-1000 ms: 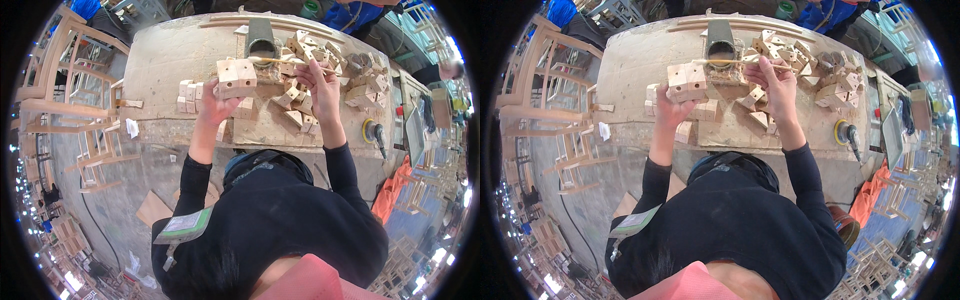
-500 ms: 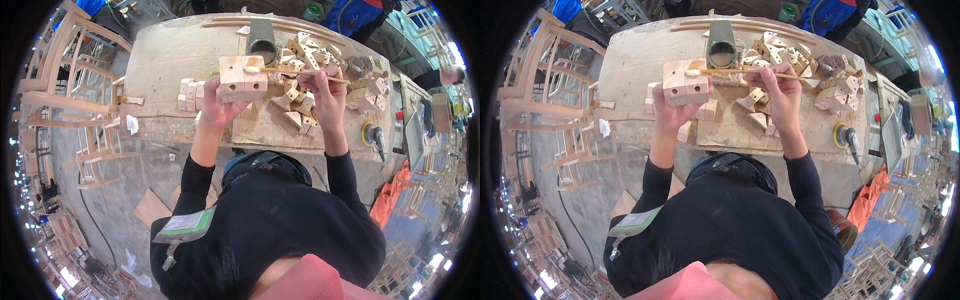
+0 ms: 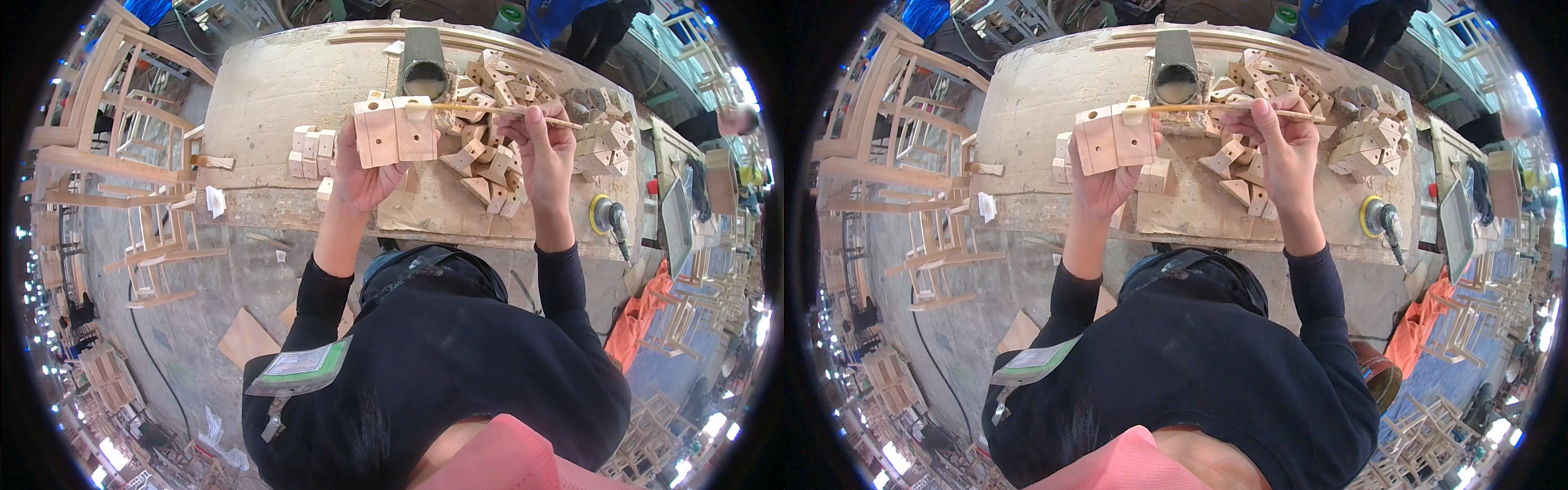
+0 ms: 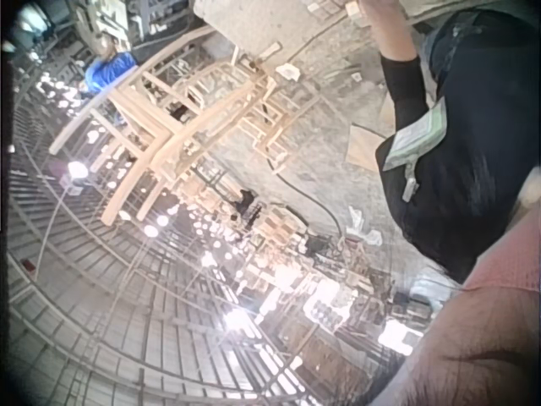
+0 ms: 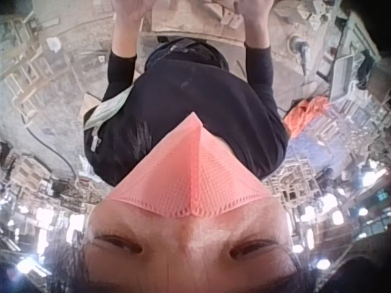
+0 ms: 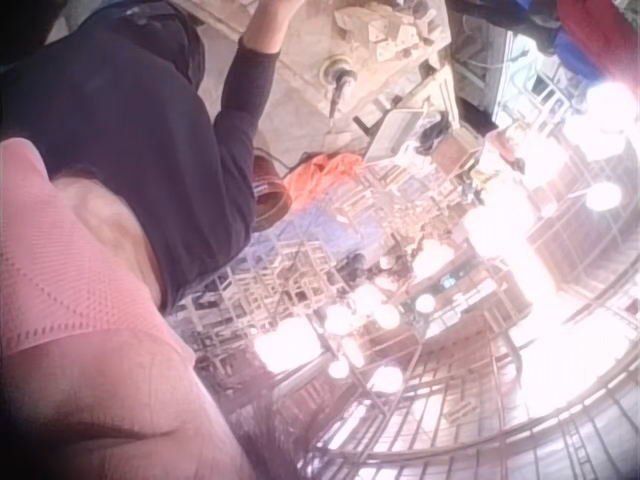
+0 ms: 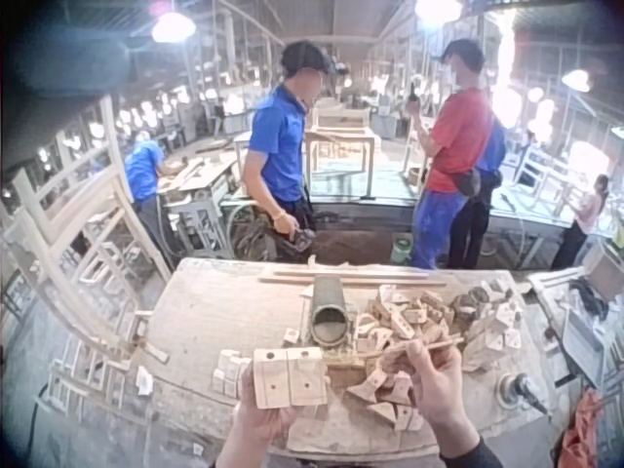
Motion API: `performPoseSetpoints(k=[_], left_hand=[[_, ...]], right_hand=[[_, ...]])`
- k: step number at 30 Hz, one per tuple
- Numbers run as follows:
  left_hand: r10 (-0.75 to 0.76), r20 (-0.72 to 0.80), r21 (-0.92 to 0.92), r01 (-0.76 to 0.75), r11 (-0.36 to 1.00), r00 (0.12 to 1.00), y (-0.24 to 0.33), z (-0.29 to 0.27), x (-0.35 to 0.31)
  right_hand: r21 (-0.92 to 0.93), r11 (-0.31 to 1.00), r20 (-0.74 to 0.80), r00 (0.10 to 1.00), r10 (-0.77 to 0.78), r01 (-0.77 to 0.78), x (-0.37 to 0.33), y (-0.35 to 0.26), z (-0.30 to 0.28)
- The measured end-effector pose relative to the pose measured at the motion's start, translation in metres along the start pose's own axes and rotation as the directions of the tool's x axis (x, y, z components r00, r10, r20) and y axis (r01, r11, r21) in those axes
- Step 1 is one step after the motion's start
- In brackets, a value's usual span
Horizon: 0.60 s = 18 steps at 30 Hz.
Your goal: The person repeatedly picks up small wooden blocks from a table, applies glue to their surfaces using a brush, and places them back on the table. The person also uses a handheld sander on some of the wooden pieces.
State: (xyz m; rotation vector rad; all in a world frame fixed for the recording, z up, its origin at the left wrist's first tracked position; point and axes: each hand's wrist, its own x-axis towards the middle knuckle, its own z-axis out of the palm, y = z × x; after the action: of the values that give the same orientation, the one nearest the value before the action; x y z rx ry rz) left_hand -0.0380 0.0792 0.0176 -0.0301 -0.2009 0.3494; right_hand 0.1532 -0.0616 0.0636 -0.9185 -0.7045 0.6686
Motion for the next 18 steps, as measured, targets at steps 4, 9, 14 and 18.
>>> performPoseSetpoints(k=[4, 9, 14, 18], left_hand=[[0.027, -0.01, -0.029, -0.027, 0.999, 1.0, -0.007, 0.008, -0.001], [-0.003, 0.023, -0.041, 0.004, 0.999, 1.0, -0.01, 0.006, -0.001], [0.094, 0.009, 0.054, -0.094, 0.994, 0.996, -0.013, 0.004, 0.002], [0.133, -0.077, 0.098, -0.125, 0.987, 0.988, -0.014, 0.0, -0.001]], right_hand=[[0.018, 1.0, 0.021, 1.0, -0.006, 0.006, -0.002, -0.001, -0.003], [0.013, 0.997, 0.066, 0.995, -0.075, 0.074, -0.009, -0.001, -0.007], [-0.016, 0.998, 0.064, 0.996, -0.055, 0.056, -0.016, -0.003, -0.008], [0.023, 0.999, 0.046, 0.999, -0.025, 0.024, -0.019, -0.003, -0.011]])
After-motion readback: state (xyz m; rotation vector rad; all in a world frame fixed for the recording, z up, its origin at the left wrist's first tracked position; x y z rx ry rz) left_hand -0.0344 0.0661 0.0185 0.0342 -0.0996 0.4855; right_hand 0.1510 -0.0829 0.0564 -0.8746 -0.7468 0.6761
